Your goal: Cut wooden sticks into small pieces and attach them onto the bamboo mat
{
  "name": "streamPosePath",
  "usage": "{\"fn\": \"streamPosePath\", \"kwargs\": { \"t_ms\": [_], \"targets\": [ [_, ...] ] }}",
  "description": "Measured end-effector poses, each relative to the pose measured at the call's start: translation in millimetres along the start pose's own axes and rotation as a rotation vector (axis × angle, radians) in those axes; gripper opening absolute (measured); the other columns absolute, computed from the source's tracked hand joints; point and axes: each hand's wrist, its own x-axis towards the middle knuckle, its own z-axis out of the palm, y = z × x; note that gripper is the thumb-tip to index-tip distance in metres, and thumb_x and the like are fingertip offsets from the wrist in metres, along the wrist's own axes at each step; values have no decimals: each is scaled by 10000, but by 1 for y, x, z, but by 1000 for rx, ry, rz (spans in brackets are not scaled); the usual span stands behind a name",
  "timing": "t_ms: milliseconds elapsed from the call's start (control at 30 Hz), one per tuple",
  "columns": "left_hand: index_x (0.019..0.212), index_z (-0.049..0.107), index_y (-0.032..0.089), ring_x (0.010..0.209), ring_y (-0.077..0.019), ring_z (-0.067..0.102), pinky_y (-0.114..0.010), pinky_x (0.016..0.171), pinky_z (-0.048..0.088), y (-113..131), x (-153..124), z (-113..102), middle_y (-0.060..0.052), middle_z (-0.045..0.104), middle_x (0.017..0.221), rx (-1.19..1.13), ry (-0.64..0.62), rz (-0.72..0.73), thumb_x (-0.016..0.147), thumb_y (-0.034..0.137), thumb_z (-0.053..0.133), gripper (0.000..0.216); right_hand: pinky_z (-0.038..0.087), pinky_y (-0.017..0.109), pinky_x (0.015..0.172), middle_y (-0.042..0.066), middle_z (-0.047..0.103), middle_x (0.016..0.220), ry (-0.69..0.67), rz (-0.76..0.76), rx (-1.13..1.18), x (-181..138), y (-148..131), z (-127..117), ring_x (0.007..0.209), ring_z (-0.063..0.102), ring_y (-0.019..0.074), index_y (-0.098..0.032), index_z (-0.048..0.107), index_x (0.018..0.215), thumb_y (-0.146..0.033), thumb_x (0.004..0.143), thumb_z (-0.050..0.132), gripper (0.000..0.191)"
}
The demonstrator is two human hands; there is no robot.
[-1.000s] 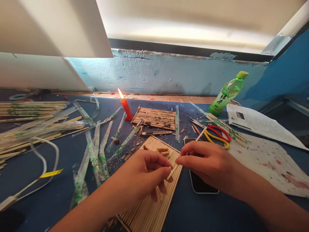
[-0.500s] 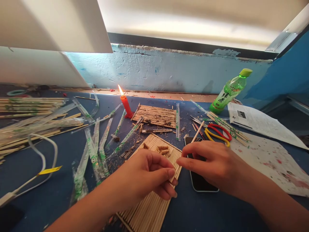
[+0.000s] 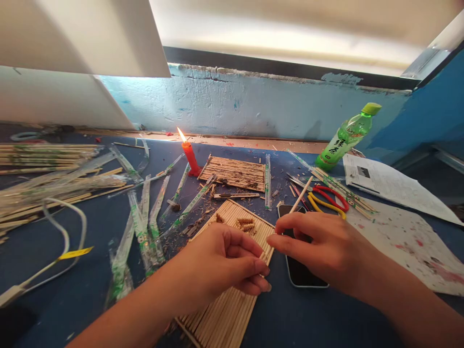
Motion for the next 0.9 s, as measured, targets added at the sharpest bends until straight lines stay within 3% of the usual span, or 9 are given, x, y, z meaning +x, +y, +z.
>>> {"fn": "streamPosePath", "kwargs": {
  "t_ms": [167, 267, 400, 467, 567, 633, 733, 800, 900],
  "targets": [
    [876, 686, 144, 754, -182, 797, -264, 716, 629, 1, 0, 1, -82, 825, 773, 0, 16, 31, 768, 307, 906, 294, 481, 295, 685, 26, 700, 1066, 110, 28, 78, 1, -3, 2, 766, 646, 155, -266, 706, 1091, -179, 1032, 587, 158],
    [891, 667, 145, 749, -178, 793, -261, 719, 622, 3, 0, 3, -77, 819, 758, -22, 61, 66, 767, 288, 906, 305, 525, 277, 645, 30, 666, 988, 236, 241, 324, 2, -5, 1, 697, 636, 143, -251, 659, 1085, -224, 975, 687, 117],
    [952, 581, 193, 779, -186, 791, -288, 753, 617, 3, -2, 9, -38, 813, 750, -14, 105, 196, 796, 292, 887, 358, 518, 243, 559, 2, 676, 802, 6, 631, 917, 8, -8, 6, 659, 631, 150, -231, 654, 960, -403, 946, 738, 192],
    [935, 537, 213, 762, -177, 780, -281, 738, 608, 1, -2, 13, -7, 797, 731, 10, 105, 256, 822, 297, 865, 357, 525, 239, 591, 9, 712, 819, -113, 669, 1189, 13, -13, 13, 673, 637, 142, -212, 712, 965, -400, 919, 772, 203],
    [919, 501, 229, 751, -169, 771, -287, 742, 607, -4, -1, 17, 12, 784, 746, 37, 102, 304, 865, 308, 818, 332, 541, 255, 666, 16, 734, 803, -93, 676, 1357, 21, -21, 18, 720, 669, 153, -186, 743, 915, -350, 881, 809, 180],
    [959, 513, 234, 835, -186, 782, -314, 808, 614, -7, -1, 20, -11, 802, 839, 102, 100, 339, 886, 297, 788, 291, 536, 273, 656, 24, 745, 782, -64, 657, 1248, 20, -19, 9, 720, 682, 174, -191, 755, 889, -363, 896, 785, 176],
    [1079, 578, 238, 1052, -219, 758, -331, 922, 601, -11, -2, 22, -58, 793, 1081, 332, 163, 420, 877, 271, 771, 280, 487, 305, 576, 39, 755, 784, 48, 643, 695, -5, 3, -22, 699, 666, 211, -242, 801, 899, -429, 928, 742, 198],
    [1093, 625, 239, 1055, -219, 751, -321, 926, 600, -11, -6, 24, -58, 778, 1109, 525, 193, 432, 905, 316, 730, 229, 489, 331, 567, 64, 785, 884, 208, 679, 295, -40, 29, -44, 735, 691, 247, -273, 824, 907, -458, 914, 748, 199],
    [1034, 678, 250, 956, -203, 764, -280, 812, 620, -10, -13, 29, -33, 784, 1044, 775, 183, 424, 968, 375, 628, 150, 522, 357, 573, 94, 769, 947, 133, 714, -18, -105, 65, -59, 663, 682, 228, -259, 828, 821, -493, 946, 682, 303]
  ]
}}
